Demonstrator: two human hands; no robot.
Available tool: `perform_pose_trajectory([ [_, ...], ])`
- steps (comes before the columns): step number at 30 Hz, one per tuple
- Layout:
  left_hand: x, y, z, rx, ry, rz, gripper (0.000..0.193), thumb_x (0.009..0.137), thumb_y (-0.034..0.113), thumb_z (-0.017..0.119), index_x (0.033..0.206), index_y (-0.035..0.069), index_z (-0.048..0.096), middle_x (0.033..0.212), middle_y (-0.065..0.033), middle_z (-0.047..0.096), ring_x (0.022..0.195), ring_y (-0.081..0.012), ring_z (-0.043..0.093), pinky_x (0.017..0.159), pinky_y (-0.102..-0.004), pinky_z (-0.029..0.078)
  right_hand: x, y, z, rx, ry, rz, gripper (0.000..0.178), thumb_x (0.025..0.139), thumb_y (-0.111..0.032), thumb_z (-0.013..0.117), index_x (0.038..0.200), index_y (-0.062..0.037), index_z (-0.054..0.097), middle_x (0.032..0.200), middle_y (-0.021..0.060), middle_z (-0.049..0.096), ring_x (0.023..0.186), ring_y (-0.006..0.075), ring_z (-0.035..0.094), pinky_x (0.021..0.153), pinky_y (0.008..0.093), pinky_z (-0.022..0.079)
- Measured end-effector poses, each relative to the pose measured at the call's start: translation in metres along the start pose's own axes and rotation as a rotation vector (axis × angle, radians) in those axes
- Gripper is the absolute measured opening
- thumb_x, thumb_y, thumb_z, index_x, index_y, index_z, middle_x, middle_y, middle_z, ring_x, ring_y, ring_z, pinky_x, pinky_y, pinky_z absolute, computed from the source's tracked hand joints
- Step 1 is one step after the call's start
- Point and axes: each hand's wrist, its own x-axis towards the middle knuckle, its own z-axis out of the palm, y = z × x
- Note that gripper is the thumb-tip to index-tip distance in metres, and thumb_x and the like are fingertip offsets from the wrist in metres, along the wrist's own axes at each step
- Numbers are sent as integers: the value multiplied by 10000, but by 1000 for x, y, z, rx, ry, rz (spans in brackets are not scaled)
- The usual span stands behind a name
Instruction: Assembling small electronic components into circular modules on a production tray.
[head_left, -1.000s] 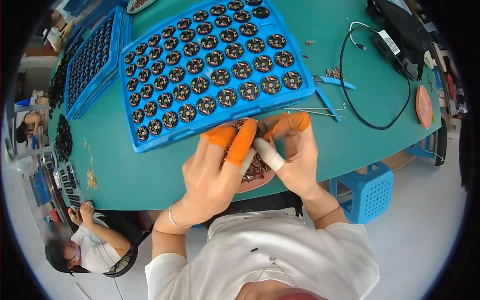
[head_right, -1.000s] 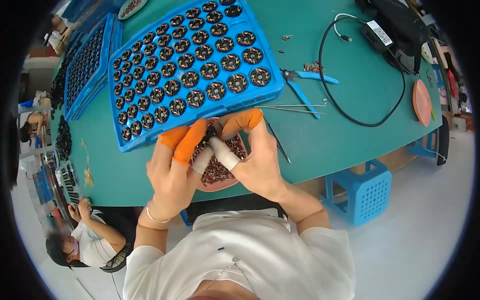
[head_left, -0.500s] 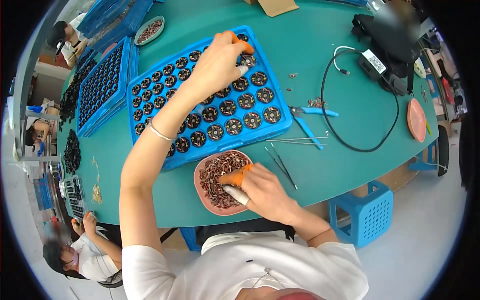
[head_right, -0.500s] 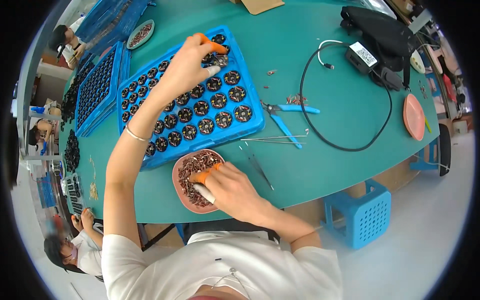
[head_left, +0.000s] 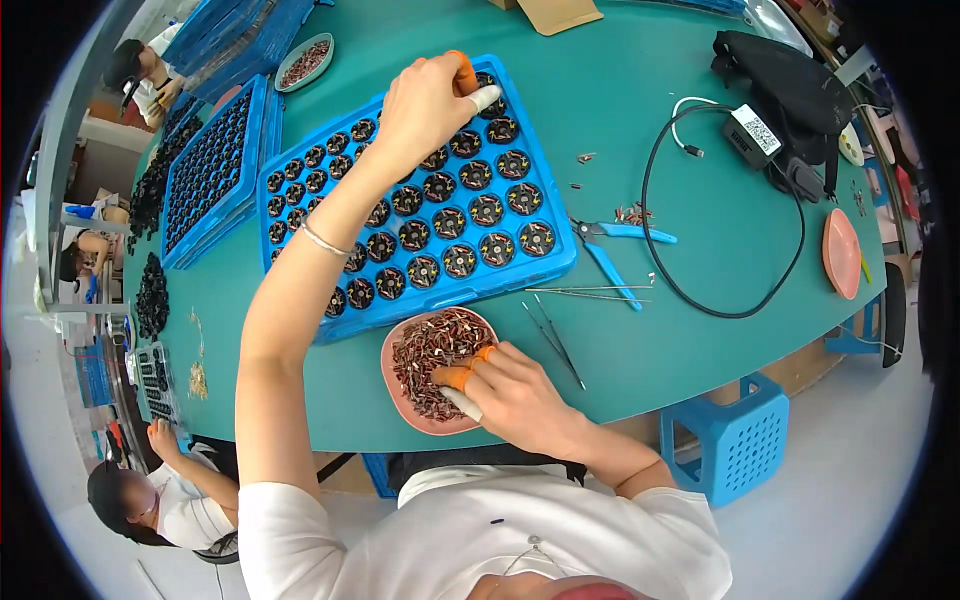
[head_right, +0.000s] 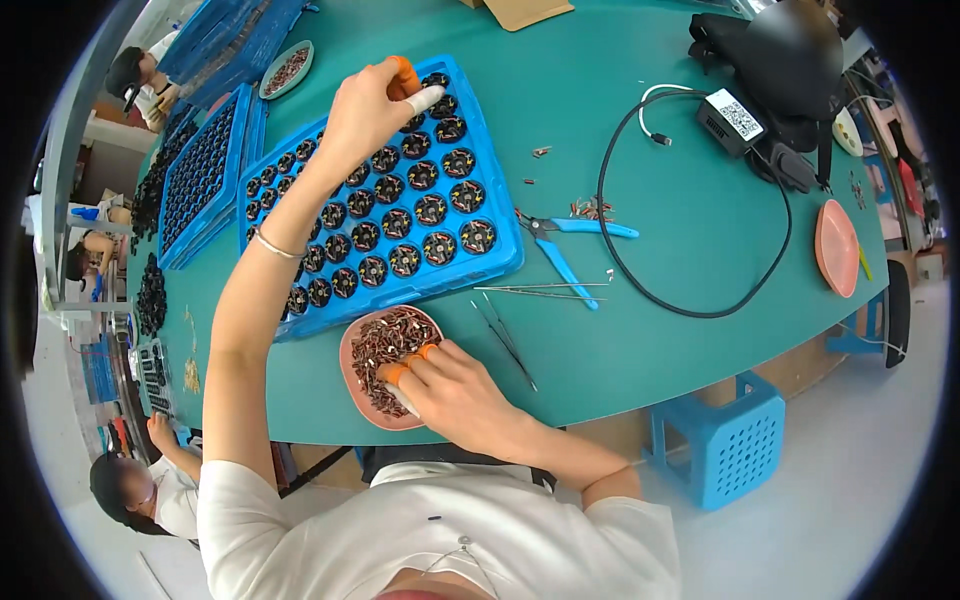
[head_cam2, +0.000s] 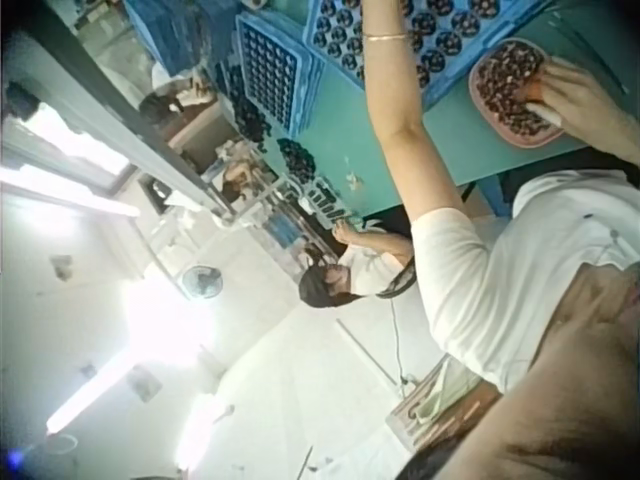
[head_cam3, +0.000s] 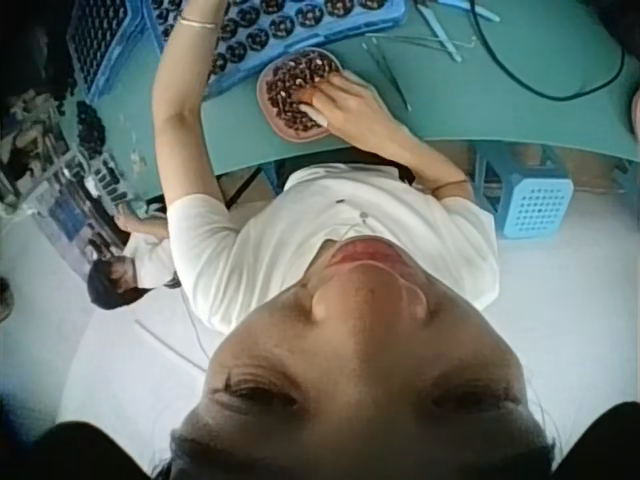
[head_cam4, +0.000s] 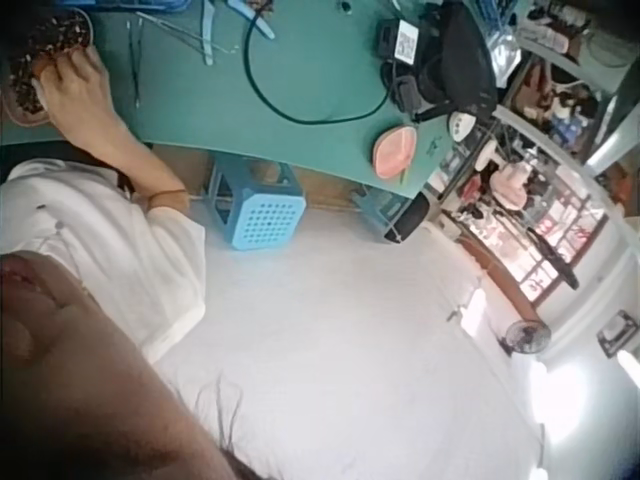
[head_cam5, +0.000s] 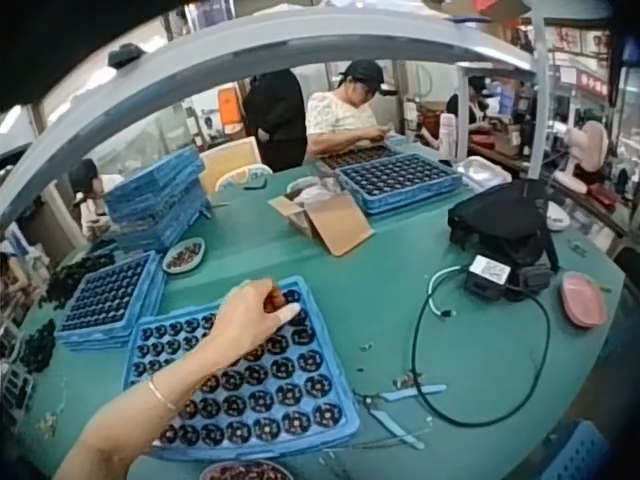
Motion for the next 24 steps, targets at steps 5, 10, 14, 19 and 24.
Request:
perform_pose_trajectory([
  [5,-15,6,11,27,57,283,190,762,200,727,840,33,682,805,-108,633,842,-278,575,722,-390,506,-3,2,-1,-32,-35,13,257,763,-128,691,1001,-38,655,820,64,636,726,204,546,706,330,458],
  [10,-22,9,7,113,-22,343,160,745,130,728,886,55,710,914,-111,615,925,-288,552,818,-417,503,-3,0,1,-47,-36,-2,263,765,-123,679,1010,-34,649,835,66,637,736,205,547,724,326,457],
  [14,-22,2,6,82,-73,376,181,749,179,732,883,59,712,908,-118,614,939,-285,540,825,-396,493,-3,1,2,-71,-67,-11,295,739,-103,665,1025,-35,644,841,66,635,762,206,554,749,329,460],
  [19,-11,-5,-3,-12,69,186,210,787,226,716,884,40,706,785,-131,639,765,-284,593,700,-393,495,-2,0,3,-86,-82,-16,351,693,-78,658,1041,-35,641,850,65,632,785,208,557,772,334,465],
  [24,-1,-11,1,-77,26,-102,349,915,315,567,883,-12,685,674,-128,660,641,-246,637,623,-378,496,-3,0,4,-96,-75,-26,368,683,-64,658,1050,-34,644,857,64,633,784,208,556,772,335,467],
])
